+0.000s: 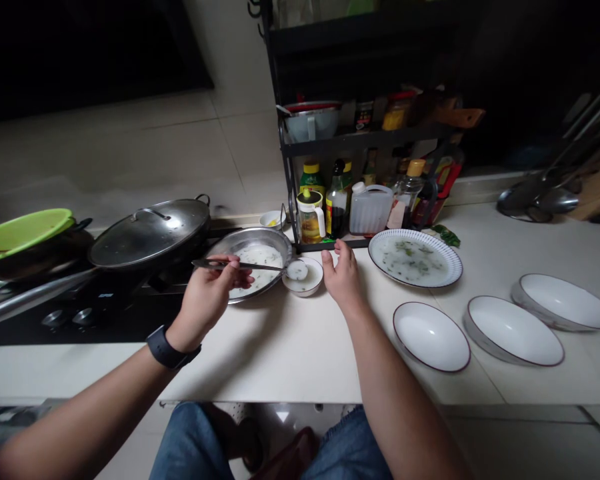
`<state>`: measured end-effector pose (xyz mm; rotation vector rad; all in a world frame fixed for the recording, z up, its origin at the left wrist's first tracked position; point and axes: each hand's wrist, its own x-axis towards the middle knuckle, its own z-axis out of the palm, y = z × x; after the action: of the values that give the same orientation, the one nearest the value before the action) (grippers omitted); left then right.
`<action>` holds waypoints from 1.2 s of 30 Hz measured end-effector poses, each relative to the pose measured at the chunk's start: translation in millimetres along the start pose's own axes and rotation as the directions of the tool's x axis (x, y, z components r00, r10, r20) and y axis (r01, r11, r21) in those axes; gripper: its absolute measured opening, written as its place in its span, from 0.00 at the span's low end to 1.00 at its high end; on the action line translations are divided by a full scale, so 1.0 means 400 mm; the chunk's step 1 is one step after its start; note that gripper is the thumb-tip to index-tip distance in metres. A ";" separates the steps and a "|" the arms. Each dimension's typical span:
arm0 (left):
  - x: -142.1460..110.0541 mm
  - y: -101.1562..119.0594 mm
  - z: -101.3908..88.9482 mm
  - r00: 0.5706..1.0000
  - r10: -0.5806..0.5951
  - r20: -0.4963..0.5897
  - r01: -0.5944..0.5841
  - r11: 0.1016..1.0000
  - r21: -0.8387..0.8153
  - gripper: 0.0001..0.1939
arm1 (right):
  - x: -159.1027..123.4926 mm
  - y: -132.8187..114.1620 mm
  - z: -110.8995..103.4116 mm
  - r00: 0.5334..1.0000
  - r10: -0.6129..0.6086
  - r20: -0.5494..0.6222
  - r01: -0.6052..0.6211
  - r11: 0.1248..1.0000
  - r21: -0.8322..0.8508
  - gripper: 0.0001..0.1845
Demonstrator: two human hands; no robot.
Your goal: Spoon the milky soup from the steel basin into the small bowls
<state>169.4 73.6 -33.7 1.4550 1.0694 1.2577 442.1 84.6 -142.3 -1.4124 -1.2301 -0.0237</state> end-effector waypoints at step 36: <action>0.024 -0.109 -0.106 0.990 0.113 -0.089 -0.068 0.913 0.401 0.14 | -0.003 0.002 0.005 1.000 0.023 0.019 -0.023 1.000 0.009 0.35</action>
<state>126.0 96.2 -71.2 1.7717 1.4089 1.2444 441.1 85.5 -144.2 -1.4212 -1.2278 0.0110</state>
